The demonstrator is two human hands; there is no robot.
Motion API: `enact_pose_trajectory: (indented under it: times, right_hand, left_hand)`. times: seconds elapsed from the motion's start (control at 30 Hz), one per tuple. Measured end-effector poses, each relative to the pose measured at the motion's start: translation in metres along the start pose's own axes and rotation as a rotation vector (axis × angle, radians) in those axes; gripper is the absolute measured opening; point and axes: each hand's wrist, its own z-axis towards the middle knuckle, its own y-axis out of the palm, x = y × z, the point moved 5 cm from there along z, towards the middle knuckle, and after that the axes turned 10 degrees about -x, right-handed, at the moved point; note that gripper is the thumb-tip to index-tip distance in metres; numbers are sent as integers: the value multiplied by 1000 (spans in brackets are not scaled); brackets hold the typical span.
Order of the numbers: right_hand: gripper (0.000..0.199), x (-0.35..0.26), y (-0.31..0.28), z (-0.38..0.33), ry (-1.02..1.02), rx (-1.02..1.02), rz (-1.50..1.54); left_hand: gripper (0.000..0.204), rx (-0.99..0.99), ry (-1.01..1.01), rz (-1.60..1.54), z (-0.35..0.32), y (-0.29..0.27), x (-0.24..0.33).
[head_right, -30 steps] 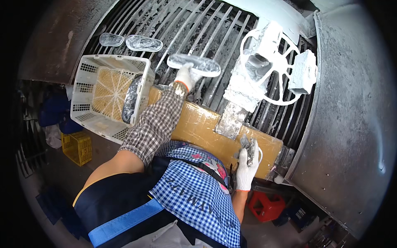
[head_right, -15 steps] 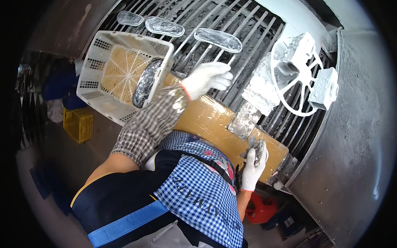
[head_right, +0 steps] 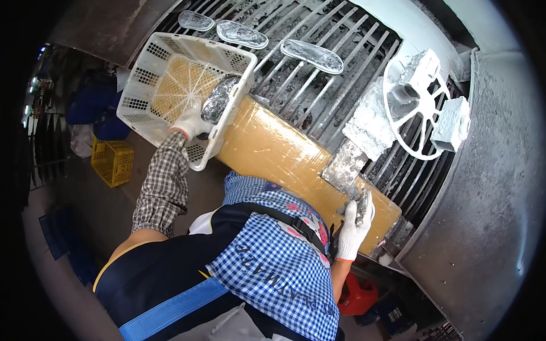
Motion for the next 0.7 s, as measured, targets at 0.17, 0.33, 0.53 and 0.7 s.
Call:
enact_pose_trajectory:
  times: [0.17,0.33,0.53,0.7]
  right_hand:
    - [56,12,-7,6,-57,23,-91]
    - [56,17,-8,2,-28,59,-20]
    - [56,3,-4,3,-76,54,122]
    - [61,-1,-9,2,-100,74,100]
  left_hand:
    - [108,1,-18,-89,10,30,-7]
    - [100,184,14,-131,-36,-21,23]
    - [59,47,325,-1038,-15,-22,-7]
    - [37,61,348,-1271,-8,-50,-34]
